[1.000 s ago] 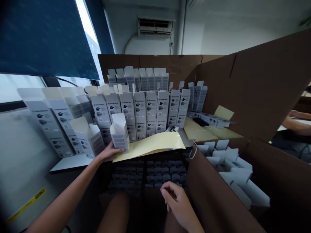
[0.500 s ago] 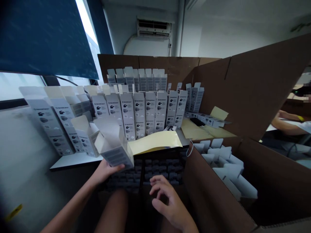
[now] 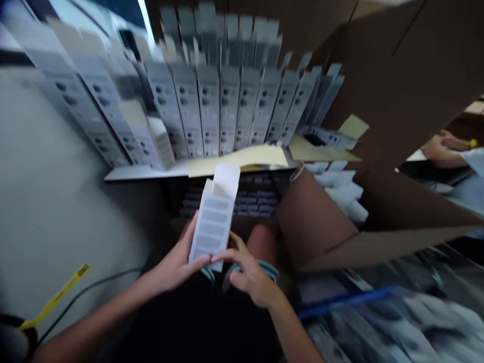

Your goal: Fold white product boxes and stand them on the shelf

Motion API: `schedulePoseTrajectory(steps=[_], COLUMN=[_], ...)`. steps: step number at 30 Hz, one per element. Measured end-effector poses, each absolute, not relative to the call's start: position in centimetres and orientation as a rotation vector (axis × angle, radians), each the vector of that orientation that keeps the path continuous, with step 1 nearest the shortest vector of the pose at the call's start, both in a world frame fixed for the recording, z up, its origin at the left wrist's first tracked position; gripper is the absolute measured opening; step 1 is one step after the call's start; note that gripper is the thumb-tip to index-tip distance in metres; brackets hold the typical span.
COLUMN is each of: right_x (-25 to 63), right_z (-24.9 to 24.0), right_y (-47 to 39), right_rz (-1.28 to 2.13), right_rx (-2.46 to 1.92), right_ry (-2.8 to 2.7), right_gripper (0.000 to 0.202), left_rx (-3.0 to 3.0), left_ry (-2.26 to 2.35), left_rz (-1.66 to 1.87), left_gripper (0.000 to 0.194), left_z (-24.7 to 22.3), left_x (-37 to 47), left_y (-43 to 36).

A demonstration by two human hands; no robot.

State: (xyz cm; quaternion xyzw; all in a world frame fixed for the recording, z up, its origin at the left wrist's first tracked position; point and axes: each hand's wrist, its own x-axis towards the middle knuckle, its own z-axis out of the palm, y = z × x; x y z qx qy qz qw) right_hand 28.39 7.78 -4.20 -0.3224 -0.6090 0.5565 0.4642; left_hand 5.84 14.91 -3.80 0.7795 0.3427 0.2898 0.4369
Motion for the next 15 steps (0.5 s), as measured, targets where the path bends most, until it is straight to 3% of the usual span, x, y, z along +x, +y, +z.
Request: schedulePoseTrajectory(steps=[3, 5, 11, 15], right_x=[27.8, 27.6, 26.4, 25.7], right_z=[-5.1, -5.2, -3.3, -0.8], right_y=[5.1, 3.5, -1.1, -3.8], right_rz=[1.412, 1.483, 1.574, 1.279], right_rx=[-0.79, -0.774, -0.714, -0.908], right_ry=[-1.403, -1.379, -1.366, -1.449], right_gripper=[0.049, 0.048, 0.039, 0.035], left_rx=[2.069, 2.181, 2.366, 2.348], left_ry=[0.734, 0.66, 0.554, 0.602], left_rz=[0.72, 0.751, 0.798, 0.904], left_gripper=[0.119, 0.12, 0.071, 0.063], left_z=[-4.7, -4.9, -3.5, -1.5], left_x=[4.9, 4.1, 1.9, 1.0], left_y=[12.4, 10.9, 6.7, 4.6])
